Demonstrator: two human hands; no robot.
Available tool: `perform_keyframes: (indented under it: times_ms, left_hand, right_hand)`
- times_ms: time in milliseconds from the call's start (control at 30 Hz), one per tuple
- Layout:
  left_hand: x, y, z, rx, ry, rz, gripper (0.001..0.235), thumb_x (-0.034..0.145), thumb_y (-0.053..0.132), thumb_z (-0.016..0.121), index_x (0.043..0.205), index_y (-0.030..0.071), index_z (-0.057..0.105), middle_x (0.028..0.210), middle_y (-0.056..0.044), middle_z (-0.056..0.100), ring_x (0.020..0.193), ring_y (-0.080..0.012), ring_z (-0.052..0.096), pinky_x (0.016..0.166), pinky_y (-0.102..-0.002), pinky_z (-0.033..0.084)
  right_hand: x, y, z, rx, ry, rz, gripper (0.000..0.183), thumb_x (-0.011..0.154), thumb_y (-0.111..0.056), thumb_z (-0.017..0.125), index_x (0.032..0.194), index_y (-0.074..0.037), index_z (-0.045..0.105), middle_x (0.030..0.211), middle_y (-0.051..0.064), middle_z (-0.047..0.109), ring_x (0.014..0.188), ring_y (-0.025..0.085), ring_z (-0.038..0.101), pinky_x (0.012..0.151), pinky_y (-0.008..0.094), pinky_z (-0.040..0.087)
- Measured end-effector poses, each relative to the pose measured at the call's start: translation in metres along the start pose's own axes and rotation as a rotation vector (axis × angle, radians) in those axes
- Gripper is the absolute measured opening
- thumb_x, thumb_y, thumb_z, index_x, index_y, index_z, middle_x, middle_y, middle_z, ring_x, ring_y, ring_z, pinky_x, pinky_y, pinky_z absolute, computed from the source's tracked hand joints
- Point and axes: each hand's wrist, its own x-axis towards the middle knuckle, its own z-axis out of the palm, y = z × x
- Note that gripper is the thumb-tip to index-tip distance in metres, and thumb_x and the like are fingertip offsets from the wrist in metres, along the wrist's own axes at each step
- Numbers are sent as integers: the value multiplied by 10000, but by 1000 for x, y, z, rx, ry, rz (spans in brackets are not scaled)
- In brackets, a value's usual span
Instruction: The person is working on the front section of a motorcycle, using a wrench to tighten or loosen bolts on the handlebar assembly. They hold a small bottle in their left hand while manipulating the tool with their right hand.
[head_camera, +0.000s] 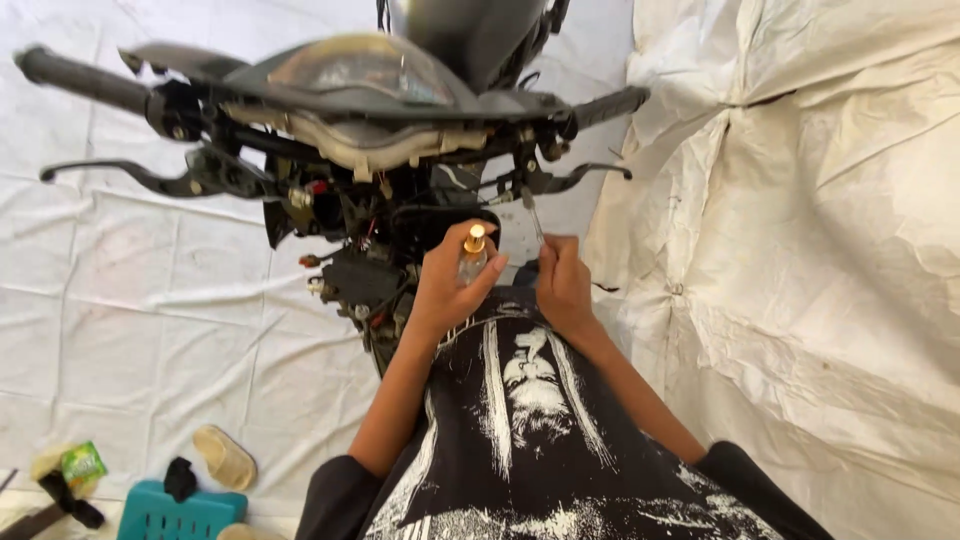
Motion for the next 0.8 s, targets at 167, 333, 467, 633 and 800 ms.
perform_keyframes:
  times_ms: [167, 333, 467, 633, 800]
  left_hand:
    - [-6, -8, 4, -62, 141, -23, 287, 958, 108, 721, 1197, 27, 585, 1003, -121, 761, 558, -128, 670, 571, -274, 551]
    - [-6, -3, 1, -47, 145, -10, 262, 958, 96, 722, 1157, 10, 575, 1081, -135, 766, 525, -118, 670, 530, -264, 544]
    - [-7, -19, 8, 4, 80, 71, 515, 982, 99, 698, 1406, 73, 405, 1035, -137, 759, 526, -147, 667, 519, -283, 520]
    - [3, -20, 20, 55, 76, 21, 410, 1018, 94, 652, 1372, 68, 448, 811, -171, 720, 538, -227, 659, 545, -341, 504]
    - [-2, -27, 25, 67, 74, -44, 382, 1000, 115, 656, 1351, 105, 505, 636, -87, 680, 462, -179, 604, 500, -290, 454]
  right_hand:
    - [35, -7, 3, 17, 25, -22, 122, 1110, -161, 465, 1052, -63, 511, 688, 185, 574, 653, 418, 617, 595, 468, 500]
    - [9, 3, 6, 132, 20, 31, 155, 1113, -132, 453, 976, -73, 493, 633, 152, 554, 586, 343, 618, 604, 395, 507]
    - [32, 12, 10, 124, -1, 48, 143, 1117, -192, 441, 1094, -84, 532, 692, 111, 622, 606, 311, 611, 586, 435, 483]
    - [16, -6, 0, 206, -73, 47, 141, 1124, -151, 446, 1028, -89, 528, 654, 118, 578, 562, 255, 539, 623, 389, 493]
    - [31, -1, 2, 259, -82, 27, 144, 1113, -160, 409, 1104, -87, 532, 603, 55, 544, 503, 196, 501, 559, 330, 445]
